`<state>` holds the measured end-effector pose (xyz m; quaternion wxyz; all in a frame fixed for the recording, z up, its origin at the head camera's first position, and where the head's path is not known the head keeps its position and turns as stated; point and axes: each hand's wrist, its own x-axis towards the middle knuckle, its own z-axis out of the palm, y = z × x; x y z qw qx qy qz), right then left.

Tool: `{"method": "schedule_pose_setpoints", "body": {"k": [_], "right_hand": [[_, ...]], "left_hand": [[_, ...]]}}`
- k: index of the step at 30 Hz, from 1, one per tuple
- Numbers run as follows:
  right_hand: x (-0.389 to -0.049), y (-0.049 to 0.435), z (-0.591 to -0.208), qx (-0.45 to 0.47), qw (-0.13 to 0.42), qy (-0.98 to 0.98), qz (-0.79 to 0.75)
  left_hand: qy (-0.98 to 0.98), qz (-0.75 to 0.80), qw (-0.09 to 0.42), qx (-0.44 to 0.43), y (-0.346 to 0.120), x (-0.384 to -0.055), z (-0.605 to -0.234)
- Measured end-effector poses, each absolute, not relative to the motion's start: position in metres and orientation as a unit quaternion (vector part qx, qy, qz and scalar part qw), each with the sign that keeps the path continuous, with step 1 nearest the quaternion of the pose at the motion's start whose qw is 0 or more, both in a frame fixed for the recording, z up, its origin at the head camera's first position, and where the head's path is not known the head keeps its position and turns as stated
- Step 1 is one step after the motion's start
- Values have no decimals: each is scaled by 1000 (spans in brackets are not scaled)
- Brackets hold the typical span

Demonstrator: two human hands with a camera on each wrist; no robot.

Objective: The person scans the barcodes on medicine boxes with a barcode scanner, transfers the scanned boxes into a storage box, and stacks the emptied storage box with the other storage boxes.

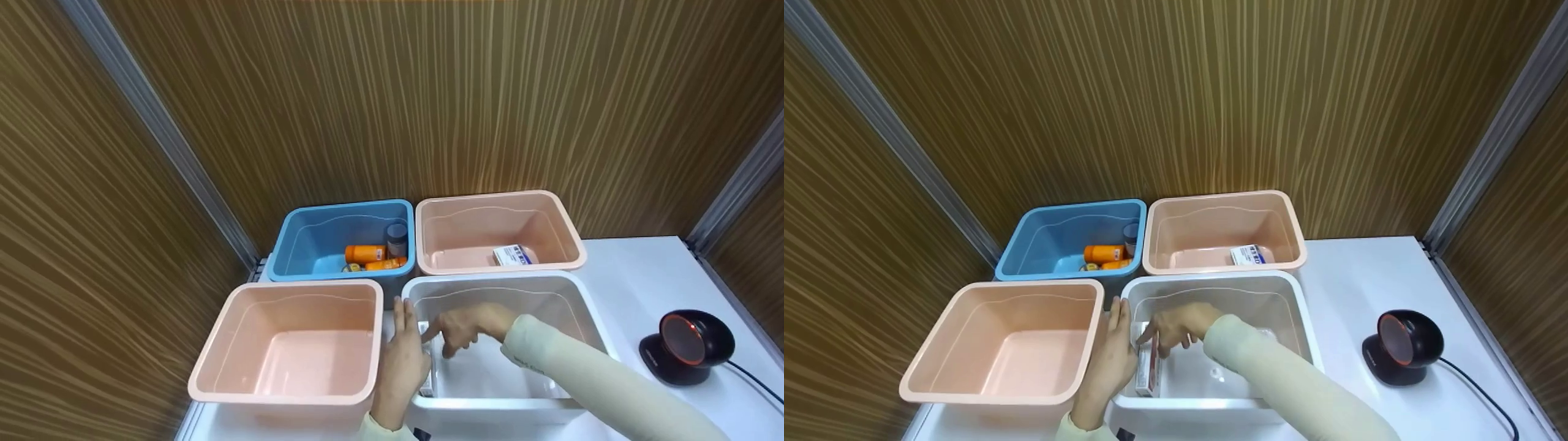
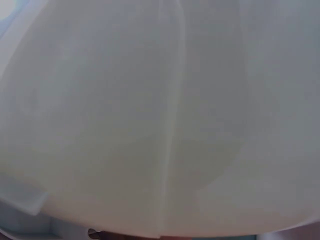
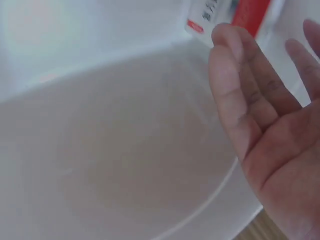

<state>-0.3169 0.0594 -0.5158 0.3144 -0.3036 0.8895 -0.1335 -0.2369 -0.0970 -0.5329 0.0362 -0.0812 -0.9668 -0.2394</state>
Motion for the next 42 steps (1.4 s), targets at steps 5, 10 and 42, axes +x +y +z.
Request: {"method": "schedule_pose_setpoints", "body": {"k": [5,10,42], "right_hand": [[-309,61,-527,-299,299,901,-99],[-306,60,-539,-322,234,912,-97],[-304,120,-498,-373,10,913,-163]], "left_hand": [[-960,-254,71,-93,-99,-237,-534],[-958,-264,60,-89,-96,-236,-533],[-968,-235,17,-81,-95,-234,-532]]}}
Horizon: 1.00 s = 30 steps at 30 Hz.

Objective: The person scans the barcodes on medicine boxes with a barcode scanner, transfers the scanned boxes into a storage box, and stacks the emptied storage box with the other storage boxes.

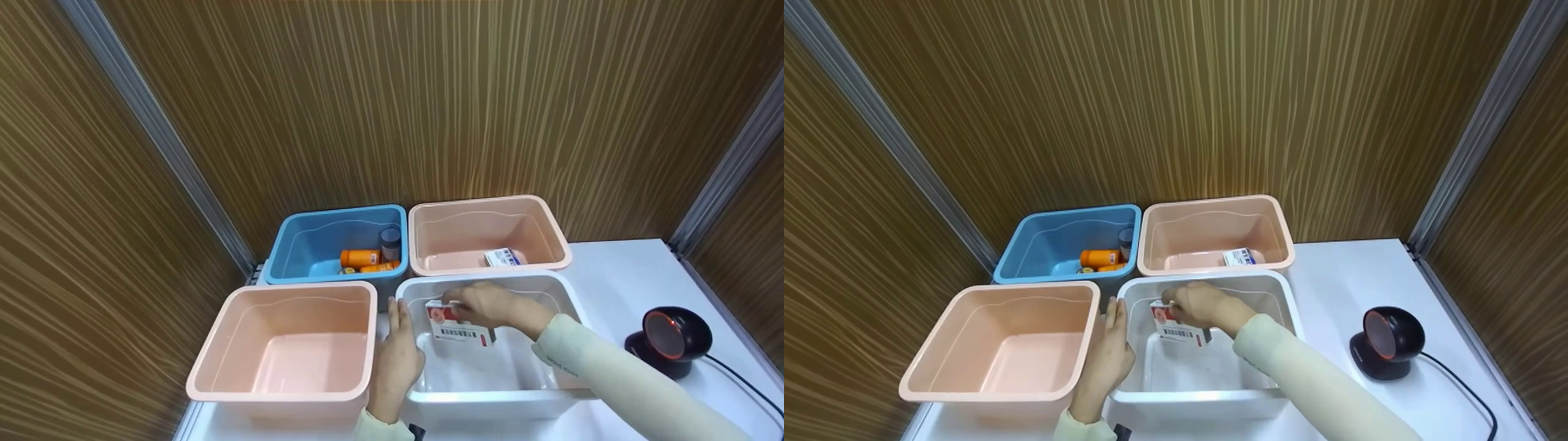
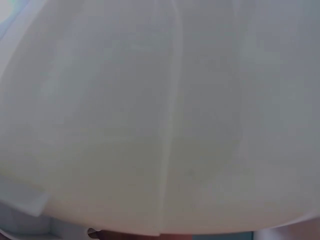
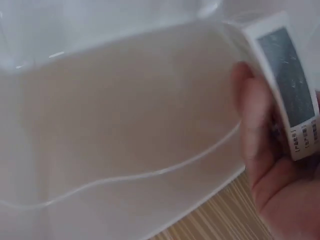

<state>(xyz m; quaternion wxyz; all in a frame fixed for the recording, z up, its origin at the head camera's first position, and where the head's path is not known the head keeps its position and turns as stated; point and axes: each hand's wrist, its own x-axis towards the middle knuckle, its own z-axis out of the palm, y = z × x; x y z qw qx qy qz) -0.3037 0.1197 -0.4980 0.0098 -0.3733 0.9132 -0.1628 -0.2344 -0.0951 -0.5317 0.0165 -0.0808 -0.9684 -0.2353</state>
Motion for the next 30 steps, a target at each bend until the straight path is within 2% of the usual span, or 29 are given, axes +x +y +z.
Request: {"method": "schedule_pose_setpoints", "body": {"k": [3,9,12,22,30], "right_hand": [[-298,130,-490,-376,-13,906,-194],[-289,150,-469,-346,-3,909,-232],[-281,163,-461,-315,-16,923,-219],[-242,203,-448,-250,-128,936,-212],[-199,236,-446,-179,-193,941,-211]], "left_hand": [[-969,-232,12,-80,-94,-234,-531],[-968,-240,1,-72,-93,-235,-530],[-966,-249,-3,-67,-92,-236,-529],[-963,-255,29,-85,-94,-234,-531],[-961,-258,37,-88,-94,-233,-532]]}}
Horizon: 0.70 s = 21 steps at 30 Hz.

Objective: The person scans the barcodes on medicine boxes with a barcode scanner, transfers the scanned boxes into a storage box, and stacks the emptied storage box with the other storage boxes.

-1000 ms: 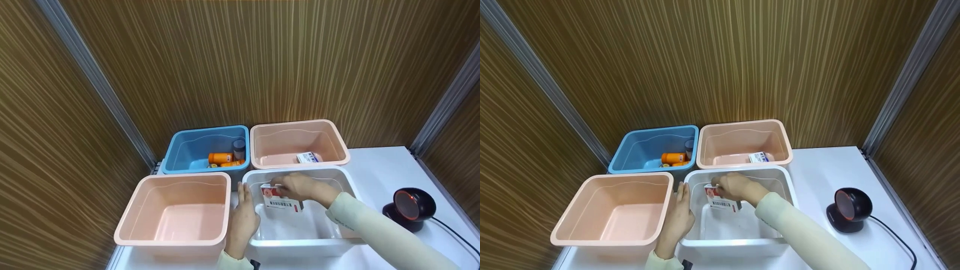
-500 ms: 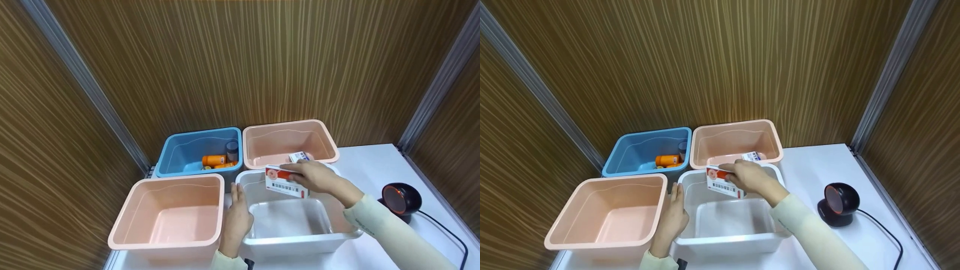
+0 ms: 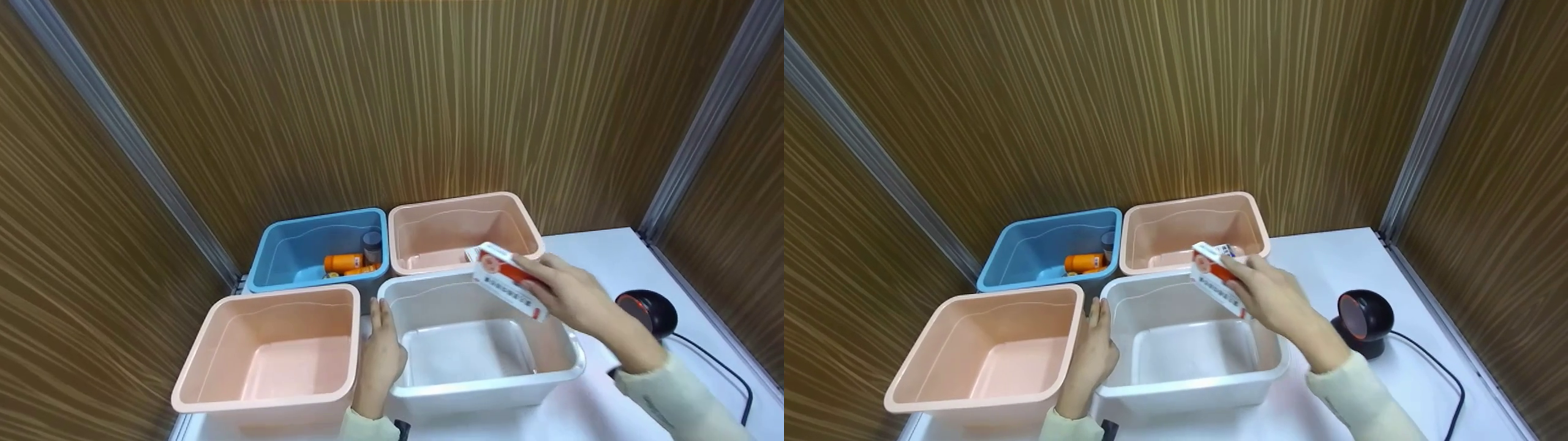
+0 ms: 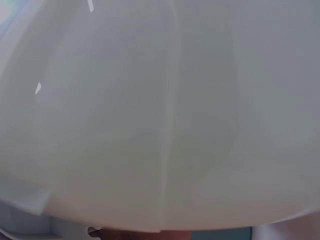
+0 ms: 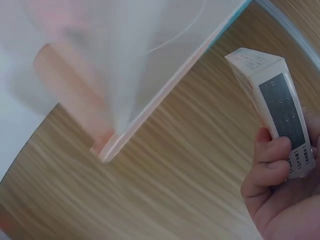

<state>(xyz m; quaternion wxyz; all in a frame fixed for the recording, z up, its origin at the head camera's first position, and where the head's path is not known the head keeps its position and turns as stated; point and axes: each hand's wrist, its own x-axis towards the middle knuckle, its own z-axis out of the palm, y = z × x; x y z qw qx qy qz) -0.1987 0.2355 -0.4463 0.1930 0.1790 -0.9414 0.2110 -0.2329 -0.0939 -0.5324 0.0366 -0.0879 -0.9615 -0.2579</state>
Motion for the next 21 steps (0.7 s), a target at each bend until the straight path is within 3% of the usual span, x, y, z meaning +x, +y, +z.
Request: {"method": "schedule_pose_setpoints", "body": {"k": [10,21], "right_hand": [[-140,299,-476,68,282,-931,221],[-97,340,-528,-103,165,-932,306]], "left_hand": [[-960,-262,41,-88,-95,-232,-537],[-959,-263,49,-97,-98,-231,-534]]}}
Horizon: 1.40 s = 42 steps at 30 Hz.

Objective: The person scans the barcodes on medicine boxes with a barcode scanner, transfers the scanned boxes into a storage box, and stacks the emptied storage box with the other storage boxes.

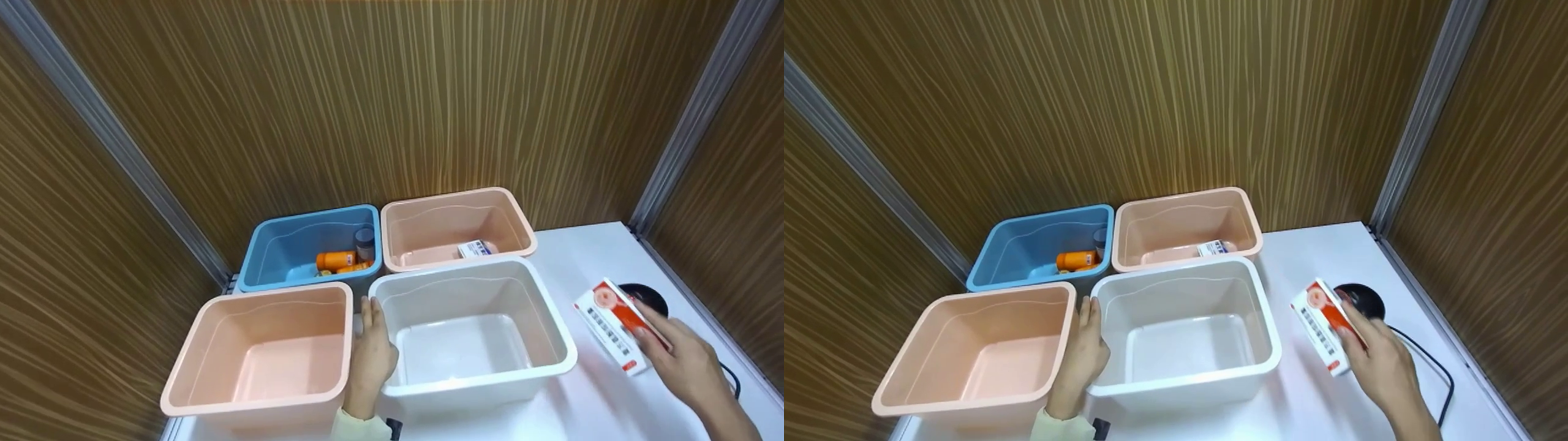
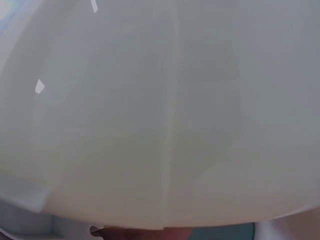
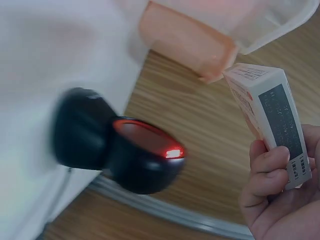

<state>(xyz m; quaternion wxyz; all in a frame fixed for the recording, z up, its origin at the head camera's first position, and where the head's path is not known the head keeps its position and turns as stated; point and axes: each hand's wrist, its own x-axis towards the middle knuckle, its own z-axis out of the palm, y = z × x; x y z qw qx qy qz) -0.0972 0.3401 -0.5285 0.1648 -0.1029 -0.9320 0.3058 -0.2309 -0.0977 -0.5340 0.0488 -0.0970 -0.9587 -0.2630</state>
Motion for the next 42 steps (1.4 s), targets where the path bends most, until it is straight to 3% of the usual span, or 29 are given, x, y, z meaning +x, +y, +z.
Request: {"method": "schedule_pose_setpoints", "body": {"k": [6,13,20,26,29,35,42], "right_hand": [[-91,343,-559,-146,111,-920,346],[-85,342,-590,-182,94,-888,411],[-86,349,-616,-221,-3,-861,459],[-92,349,-626,-224,-18,-850,476],[-96,347,-620,-219,-10,-848,483],[-106,339,-604,-191,80,-850,485],[-115,331,-580,-179,94,-844,497]], "left_hand": [[-960,-256,57,-101,-98,-233,-535],[-964,-244,53,-95,-95,-233,-532],[-962,-251,49,-97,-93,-231,-531],[-962,-251,49,-94,-93,-232,-532],[-960,-256,60,-99,-92,-232,-533],[-959,-259,67,-96,-92,-232,-532],[-963,-250,50,-90,-92,-232,-531]]}}
